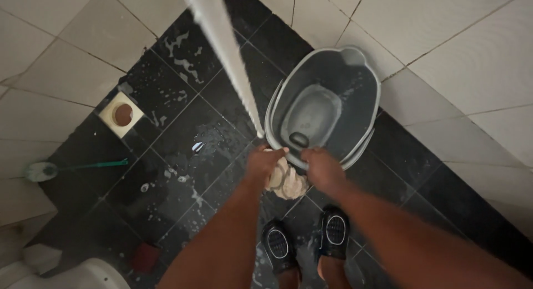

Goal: Cleaning the outside of a toilet tank with a cloth.

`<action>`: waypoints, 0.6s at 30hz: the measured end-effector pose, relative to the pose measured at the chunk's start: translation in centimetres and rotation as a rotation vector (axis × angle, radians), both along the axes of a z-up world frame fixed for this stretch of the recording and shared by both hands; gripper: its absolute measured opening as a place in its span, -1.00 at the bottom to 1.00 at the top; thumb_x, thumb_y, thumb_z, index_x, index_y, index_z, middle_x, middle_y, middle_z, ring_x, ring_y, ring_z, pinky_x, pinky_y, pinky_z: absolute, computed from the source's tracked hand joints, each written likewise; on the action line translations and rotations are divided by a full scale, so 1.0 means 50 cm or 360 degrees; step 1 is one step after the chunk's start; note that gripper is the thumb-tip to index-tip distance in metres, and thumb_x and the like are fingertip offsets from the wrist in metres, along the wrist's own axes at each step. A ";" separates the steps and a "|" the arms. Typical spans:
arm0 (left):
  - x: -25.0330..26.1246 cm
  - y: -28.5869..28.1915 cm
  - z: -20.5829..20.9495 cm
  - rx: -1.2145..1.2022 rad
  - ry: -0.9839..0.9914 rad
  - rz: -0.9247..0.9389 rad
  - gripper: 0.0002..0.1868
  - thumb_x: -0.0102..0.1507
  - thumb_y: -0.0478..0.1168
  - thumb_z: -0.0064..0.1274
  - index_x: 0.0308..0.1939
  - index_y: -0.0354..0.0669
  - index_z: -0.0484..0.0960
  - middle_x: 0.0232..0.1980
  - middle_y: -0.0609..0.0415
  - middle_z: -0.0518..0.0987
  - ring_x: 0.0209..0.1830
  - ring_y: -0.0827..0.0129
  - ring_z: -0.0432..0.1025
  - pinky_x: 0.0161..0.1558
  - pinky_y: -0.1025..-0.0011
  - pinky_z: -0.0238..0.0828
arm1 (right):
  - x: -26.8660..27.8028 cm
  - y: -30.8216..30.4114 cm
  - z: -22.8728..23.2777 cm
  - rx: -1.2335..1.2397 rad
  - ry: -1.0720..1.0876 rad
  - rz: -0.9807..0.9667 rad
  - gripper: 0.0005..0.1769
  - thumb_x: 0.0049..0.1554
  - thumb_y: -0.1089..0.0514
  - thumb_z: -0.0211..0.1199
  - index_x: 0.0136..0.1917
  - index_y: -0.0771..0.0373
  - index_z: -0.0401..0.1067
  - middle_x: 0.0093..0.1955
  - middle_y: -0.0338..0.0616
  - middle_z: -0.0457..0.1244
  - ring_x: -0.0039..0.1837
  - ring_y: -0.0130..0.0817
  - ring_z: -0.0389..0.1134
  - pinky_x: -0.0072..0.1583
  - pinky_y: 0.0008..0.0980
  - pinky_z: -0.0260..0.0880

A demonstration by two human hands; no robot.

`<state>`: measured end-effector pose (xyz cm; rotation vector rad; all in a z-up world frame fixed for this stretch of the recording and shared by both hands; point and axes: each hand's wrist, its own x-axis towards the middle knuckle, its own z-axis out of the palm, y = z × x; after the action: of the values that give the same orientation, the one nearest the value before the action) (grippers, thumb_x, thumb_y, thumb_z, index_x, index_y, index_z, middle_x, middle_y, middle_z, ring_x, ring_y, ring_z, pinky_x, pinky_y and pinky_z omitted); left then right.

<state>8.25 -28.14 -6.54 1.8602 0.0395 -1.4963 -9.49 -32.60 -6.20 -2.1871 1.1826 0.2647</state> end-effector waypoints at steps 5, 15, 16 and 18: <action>0.003 0.012 -0.031 -0.0030 -0.0029 -0.0070 -0.29 0.16 -0.31 0.33 0.35 -0.36 0.40 0.09 -0.21 0.62 -0.12 0.22 0.59 -0.11 0.34 0.60 | -0.025 -0.021 0.031 0.0349 -0.0402 -0.0137 -0.53 -0.07 0.31 0.42 0.13 0.23 0.43 0.10 0.02 0.29 0.17 -0.12 0.35 0.17 -0.14 0.38; -0.029 0.025 0.073 0.0251 0.0065 -0.0042 -0.64 0.20 -0.26 0.30 -0.05 -0.49 0.63 -0.15 -0.23 0.66 -0.28 0.06 0.57 -0.24 0.07 0.55 | -0.100 -0.031 0.010 0.0882 -0.0784 -0.1250 -0.61 0.20 0.17 0.26 0.30 0.19 0.43 0.04 0.00 0.39 0.05 -0.21 0.38 0.11 -0.25 0.43; -0.037 0.018 0.098 0.0225 0.0131 0.0049 -0.62 0.19 -0.24 0.31 -0.04 -0.48 0.63 -0.13 -0.23 0.67 -0.27 0.05 0.59 -0.22 0.09 0.57 | -0.104 -0.037 0.030 0.1159 -0.0936 -0.1433 -0.57 0.15 0.18 0.29 0.29 0.17 0.40 0.05 -0.07 0.38 0.06 -0.28 0.41 0.10 -0.24 0.48; -0.056 0.008 0.151 0.0195 0.0196 0.0140 -0.60 0.19 -0.22 0.31 -0.03 -0.48 0.63 -0.12 -0.24 0.67 -0.25 0.05 0.60 -0.21 0.11 0.59 | -0.112 -0.041 0.087 0.1436 -0.1090 -0.1609 -0.53 0.09 0.19 0.31 0.28 0.16 0.37 0.07 -0.14 0.37 0.07 -0.34 0.43 0.10 -0.22 0.53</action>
<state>5.47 -27.71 1.00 1.8341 0.2733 -1.5761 -15.09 -34.65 -1.87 -0.6519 1.2378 -0.3180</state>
